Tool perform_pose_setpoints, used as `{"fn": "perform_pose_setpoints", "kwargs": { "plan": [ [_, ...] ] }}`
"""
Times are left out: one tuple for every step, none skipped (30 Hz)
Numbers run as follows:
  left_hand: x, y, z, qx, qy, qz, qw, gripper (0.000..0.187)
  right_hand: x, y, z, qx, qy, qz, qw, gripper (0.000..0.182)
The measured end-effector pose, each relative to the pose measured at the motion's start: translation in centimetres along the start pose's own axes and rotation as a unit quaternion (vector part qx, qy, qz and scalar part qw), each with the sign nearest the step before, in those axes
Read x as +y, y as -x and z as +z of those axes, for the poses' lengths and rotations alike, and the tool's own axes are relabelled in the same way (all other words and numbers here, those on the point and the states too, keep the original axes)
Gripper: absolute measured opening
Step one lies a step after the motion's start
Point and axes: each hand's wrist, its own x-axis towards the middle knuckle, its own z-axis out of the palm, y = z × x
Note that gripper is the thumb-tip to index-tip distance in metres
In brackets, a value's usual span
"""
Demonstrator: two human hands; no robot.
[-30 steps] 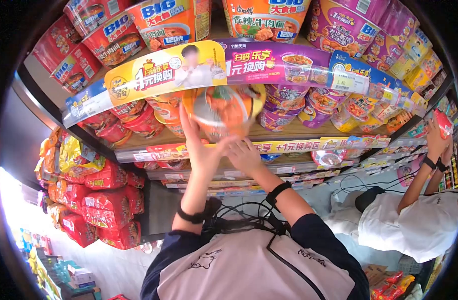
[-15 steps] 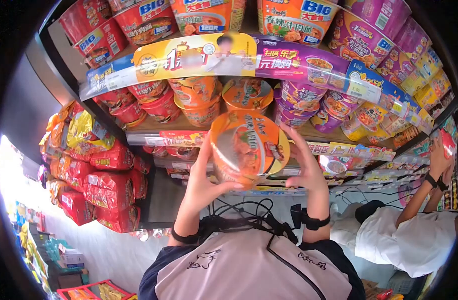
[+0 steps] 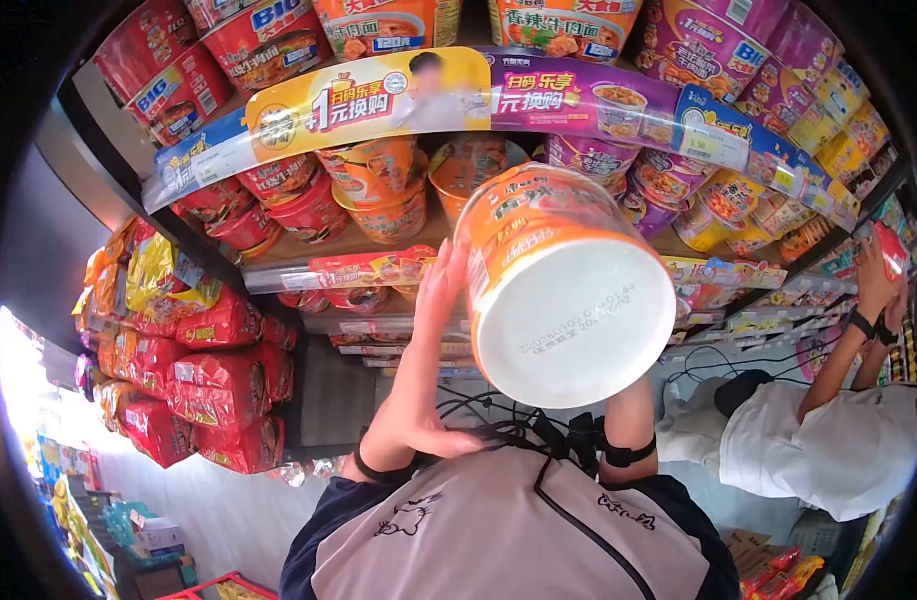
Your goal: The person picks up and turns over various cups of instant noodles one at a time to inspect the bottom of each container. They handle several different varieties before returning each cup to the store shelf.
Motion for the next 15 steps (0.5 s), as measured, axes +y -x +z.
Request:
{"fn": "perform_pose_setpoints", "kwargs": {
  "plan": [
    [0.0,-0.1,0.0,0.003,-0.001,0.004,1.000,0.124,-0.2,0.0,0.1,0.001,0.002,0.001,1.000,0.045],
    [0.0,-0.2,0.1,0.007,-0.002,0.007,1.000,0.124,-0.4,-0.1,0.2,0.000,0.004,0.002,1.000,0.046],
    [0.0,-0.3,0.2,0.015,-0.004,0.007,1.000,0.124,-0.5,-0.2,0.3,-0.001,0.001,0.002,1.000,0.048],
    [0.0,-0.4,0.1,0.017,-0.007,0.010,1.000,0.124,-0.6,-0.2,0.4,-0.001,-0.002,0.002,1.000,0.049],
    [-0.1,-0.4,0.1,0.019,-0.009,0.013,1.000,0.124,-0.7,-0.4,0.5,-0.001,-0.012,0.002,1.000,0.051],
    [-0.1,-0.5,0.0,0.020,-0.009,0.011,1.000,0.123,-0.8,-0.5,0.6,-0.003,-0.022,0.001,1.000,0.053],
    [-0.1,-0.5,0.0,0.022,-0.010,0.010,1.000,0.123,-0.9,-0.4,0.7,-0.003,-0.037,0.002,0.999,0.054],
    [-0.1,-0.5,-0.1,0.021,-0.007,0.004,1.000,0.122,-1.1,-0.5,0.8,-0.005,-0.063,0.001,0.998,0.056],
    [-0.1,-0.5,-0.2,0.021,-0.006,-0.002,1.000,0.122,-1.4,-0.5,0.9,-0.007,-0.090,0.001,0.996,0.058],
    [-0.2,-0.5,-0.3,0.020,-0.010,-0.009,1.000,0.121,-1.6,-0.4,1.0,-0.008,-0.126,0.003,0.992,0.060],
    [-0.5,-0.4,-0.4,0.018,-0.014,-0.016,1.000,0.119,-1.6,0.0,1.0,-0.004,-0.166,0.008,0.986,0.062],
    [-0.8,-0.4,-0.4,0.017,-0.018,-0.023,0.999,0.118,-1.3,0.1,1.0,0.007,-0.202,0.016,0.979,0.064],
    [-0.9,-0.4,-0.5,0.017,0.002,-0.034,0.999,0.115,-1.0,0.5,1.1,0.017,-0.233,0.017,0.972,0.065],
    [-1.0,-0.7,-0.2,0.031,0.042,-0.041,0.998,0.114,0.4,0.2,0.3,0.050,-0.246,0.047,0.967,0.069],
    [-1.1,-0.8,-0.3,0.033,0.054,-0.059,0.996,0.115,-0.5,-0.2,0.9,0.054,-0.280,0.032,0.958,0.080]
  ]
}}
